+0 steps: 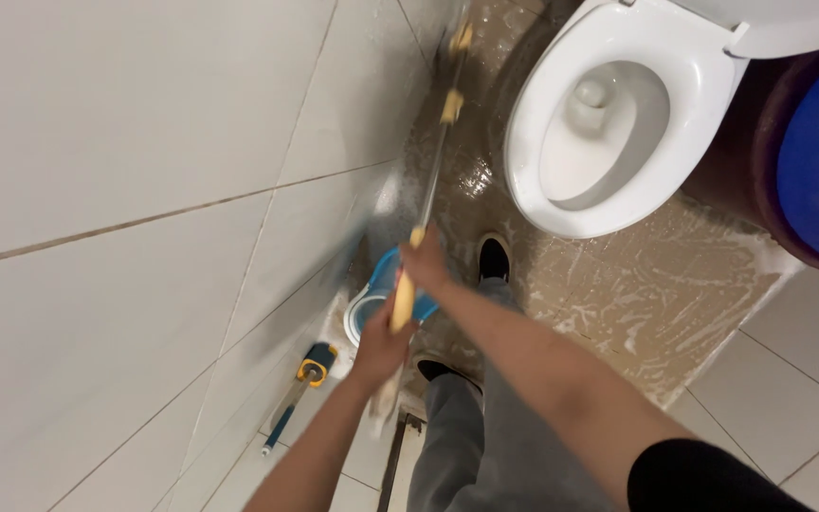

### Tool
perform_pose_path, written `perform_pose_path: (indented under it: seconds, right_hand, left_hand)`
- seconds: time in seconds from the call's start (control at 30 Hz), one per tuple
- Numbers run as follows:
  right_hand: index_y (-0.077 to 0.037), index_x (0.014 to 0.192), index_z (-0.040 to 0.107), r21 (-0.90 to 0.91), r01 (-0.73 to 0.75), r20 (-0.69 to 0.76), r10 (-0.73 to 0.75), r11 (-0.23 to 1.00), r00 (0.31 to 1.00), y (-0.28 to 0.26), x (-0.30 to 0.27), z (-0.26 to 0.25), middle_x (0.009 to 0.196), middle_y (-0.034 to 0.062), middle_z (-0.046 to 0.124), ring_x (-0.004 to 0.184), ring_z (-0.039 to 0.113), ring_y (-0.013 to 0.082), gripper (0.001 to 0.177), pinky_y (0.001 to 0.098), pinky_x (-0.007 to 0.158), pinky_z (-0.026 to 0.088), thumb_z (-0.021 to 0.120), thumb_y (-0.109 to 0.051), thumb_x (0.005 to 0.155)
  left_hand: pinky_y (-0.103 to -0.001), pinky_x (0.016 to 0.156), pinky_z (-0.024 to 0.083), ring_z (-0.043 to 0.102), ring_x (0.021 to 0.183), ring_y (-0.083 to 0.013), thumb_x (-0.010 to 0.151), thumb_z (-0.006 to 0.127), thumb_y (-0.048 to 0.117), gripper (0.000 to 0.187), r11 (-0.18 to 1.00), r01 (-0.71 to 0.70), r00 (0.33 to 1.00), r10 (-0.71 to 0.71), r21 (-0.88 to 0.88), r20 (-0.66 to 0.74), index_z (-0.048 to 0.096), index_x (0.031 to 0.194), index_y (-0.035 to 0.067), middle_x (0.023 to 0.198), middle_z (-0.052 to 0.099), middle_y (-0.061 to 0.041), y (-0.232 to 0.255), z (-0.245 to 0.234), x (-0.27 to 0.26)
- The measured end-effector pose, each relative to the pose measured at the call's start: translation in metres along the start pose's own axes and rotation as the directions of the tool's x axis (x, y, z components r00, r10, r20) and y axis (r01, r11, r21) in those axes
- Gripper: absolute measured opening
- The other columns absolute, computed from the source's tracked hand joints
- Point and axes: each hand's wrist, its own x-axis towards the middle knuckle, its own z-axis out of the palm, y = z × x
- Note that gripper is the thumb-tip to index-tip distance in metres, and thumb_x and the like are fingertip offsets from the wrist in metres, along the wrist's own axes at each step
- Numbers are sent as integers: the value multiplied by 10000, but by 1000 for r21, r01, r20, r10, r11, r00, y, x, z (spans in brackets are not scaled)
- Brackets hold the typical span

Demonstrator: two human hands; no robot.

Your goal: Scrubbing the bathroom floor and lower wall tiles with a long-handled brush and soapy water.

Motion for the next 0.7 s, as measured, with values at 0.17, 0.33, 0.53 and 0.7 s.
perform_pose_path:
  seconds: [0.17,0.33,0.53,0.7]
  right_hand:
    - [1,1126,386,-20,39,-25,-39,999,999,-72,91,-32,675,158,593,471,632,258,325,411,389,528,606,-90,904]
    - [82,1147,463,-36,89,-35,-90,995,995,-134,186,-70,722,149,604,507,653,267,332,442,423,567,615,-73,896]
    - [17,1339,302,-28,-76,-70,74,997,995,-141,194,-69,839,147,593,562,650,226,535,423,453,617,596,-76,901]
    - [12,1300,448,-307,299,-165,-360,903,918,22,177,-39,1003,237,673,750,732,282,568,406,600,614,783,-86,852]
  left_hand:
    - [-333,433,484,578,453,-144,897,639,69,692,994,-103,994,104,-33,40,439,1552,166,734,648,-60,67,15,84]
    - [-344,425,498,606,467,-165,883,651,117,630,998,-60,995,63,-35,82,509,1495,170,778,671,-89,133,31,170]
    - [-337,439,523,612,472,-156,882,635,114,598,998,-36,997,40,-58,70,526,1467,171,813,693,-74,126,34,187]
    - [-313,423,467,557,450,-120,871,621,9,715,990,-136,991,136,-34,12,453,1537,206,717,635,-53,29,16,126]
